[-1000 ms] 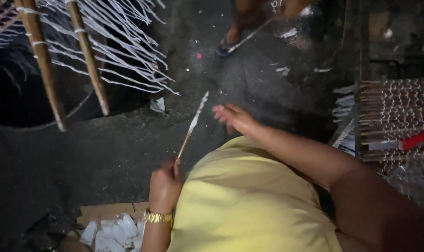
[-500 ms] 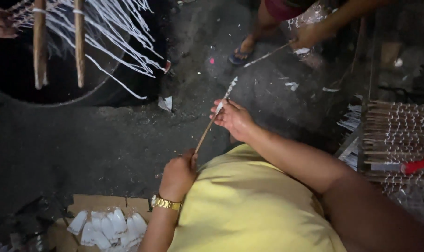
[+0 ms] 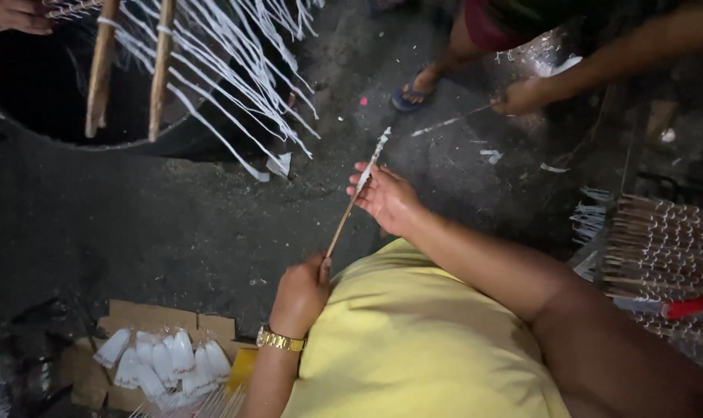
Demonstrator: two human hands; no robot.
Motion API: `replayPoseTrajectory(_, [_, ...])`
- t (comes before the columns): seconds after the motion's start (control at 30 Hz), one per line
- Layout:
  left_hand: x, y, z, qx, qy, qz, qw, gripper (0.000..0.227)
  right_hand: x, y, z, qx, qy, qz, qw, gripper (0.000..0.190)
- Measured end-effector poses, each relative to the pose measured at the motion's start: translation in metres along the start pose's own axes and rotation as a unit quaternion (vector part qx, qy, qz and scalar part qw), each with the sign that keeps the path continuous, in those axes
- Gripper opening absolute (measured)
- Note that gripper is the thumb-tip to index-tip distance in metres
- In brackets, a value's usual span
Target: The person dips bundles of thin sticks into a bucket of white liquid and then places them on a drying rack. They also handle individual sticks, applying the white substance by hand before placing them on the rack.
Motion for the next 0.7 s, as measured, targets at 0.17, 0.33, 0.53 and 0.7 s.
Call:
replayPoseTrajectory(0.17, [0.002,0.003,0.000,0.004,0.017,-0.005,1.000,0.040,-0.001,0.002,0.000,-0.010,-0.002,0.014,1.000,0.036])
replayPoseTrajectory(0.33, [0.004,0.002,0.003,0.009,0.001,-0.011,1.000,0.041,0.000,0.000,0.001,-0.009,-0.005,0.022,1.000,0.036])
replayPoseTrajectory(0.53, [0.002,0.001,0.006,-0.002,0.012,-0.002,1.000,0.041,0.002,0.004,-0.002,-0.002,-0.002,0.026,1.000,0.035])
replayPoseTrajectory(0.7, [0.001,-0.001,0.010,-0.005,-0.005,-0.002,1.000,0.044,0.020,-0.007,0.004,0.002,-0.011,0.067,0.998,0.033])
Point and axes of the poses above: each hand's wrist, its own y-axis away from the middle knuckle, its own x-axis out of the back of the hand, z = x × y, the point moved 7 cm from there along -y, towards the middle knuckle, and after that the axes turned 4 degrees about z, right-handed, at the moved point
